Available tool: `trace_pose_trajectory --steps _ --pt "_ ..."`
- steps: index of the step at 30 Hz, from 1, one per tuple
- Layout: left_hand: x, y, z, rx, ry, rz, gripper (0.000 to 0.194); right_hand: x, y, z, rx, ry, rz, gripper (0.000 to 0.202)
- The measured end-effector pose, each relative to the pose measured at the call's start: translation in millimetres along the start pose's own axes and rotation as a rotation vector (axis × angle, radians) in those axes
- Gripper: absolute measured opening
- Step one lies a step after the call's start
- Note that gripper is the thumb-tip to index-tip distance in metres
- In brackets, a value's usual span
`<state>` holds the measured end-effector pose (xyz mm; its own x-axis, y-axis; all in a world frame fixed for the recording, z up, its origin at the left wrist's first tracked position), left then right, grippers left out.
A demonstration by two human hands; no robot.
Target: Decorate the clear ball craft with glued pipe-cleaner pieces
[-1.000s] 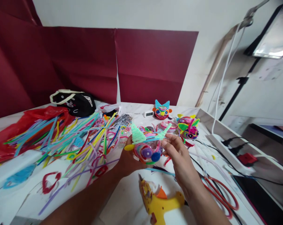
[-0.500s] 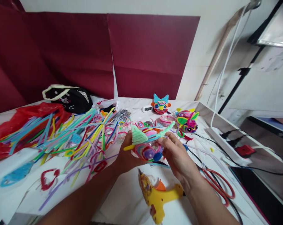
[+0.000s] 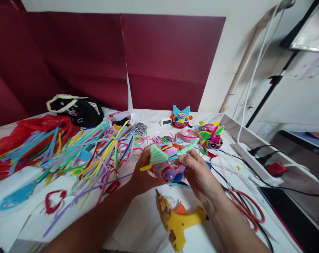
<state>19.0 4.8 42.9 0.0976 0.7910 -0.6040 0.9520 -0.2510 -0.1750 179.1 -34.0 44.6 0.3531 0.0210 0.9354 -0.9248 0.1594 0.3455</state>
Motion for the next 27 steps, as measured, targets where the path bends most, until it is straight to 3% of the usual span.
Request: trace_pose_trajectory --steps 4,13,20,27 --pt "-2.0 -1.9 -1.0 0.010 0.076 -0.076 0.091 0.0 1.1 0.7 0.014 0.010 -0.037 0.037" --pt "-2.7 -2.6 0.2 0.006 0.107 -0.099 0.098 4.3 7.3 5.3 0.063 -0.005 -0.039 0.037" --pt "-5.3 -2.2 -1.8 0.025 0.125 -0.113 0.093 2.9 6.8 6.2 -0.046 -0.005 -0.116 0.041" --pt "-9.7 -1.9 -2.3 0.005 0.155 -0.094 0.089 3.6 10.7 8.6 -0.013 0.046 -0.128 0.038"
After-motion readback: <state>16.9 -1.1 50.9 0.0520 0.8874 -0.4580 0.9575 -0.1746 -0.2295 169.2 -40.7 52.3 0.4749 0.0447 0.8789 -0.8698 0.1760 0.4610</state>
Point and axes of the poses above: each hand's wrist, its own z-axis away from the middle knuckle, its own y-axis out of the palm, x = y × z, the point moved 6 cm from there along -z, towards the middle knuckle, and after that the axes turned 9 degrees about z, right-handed, at the moved point
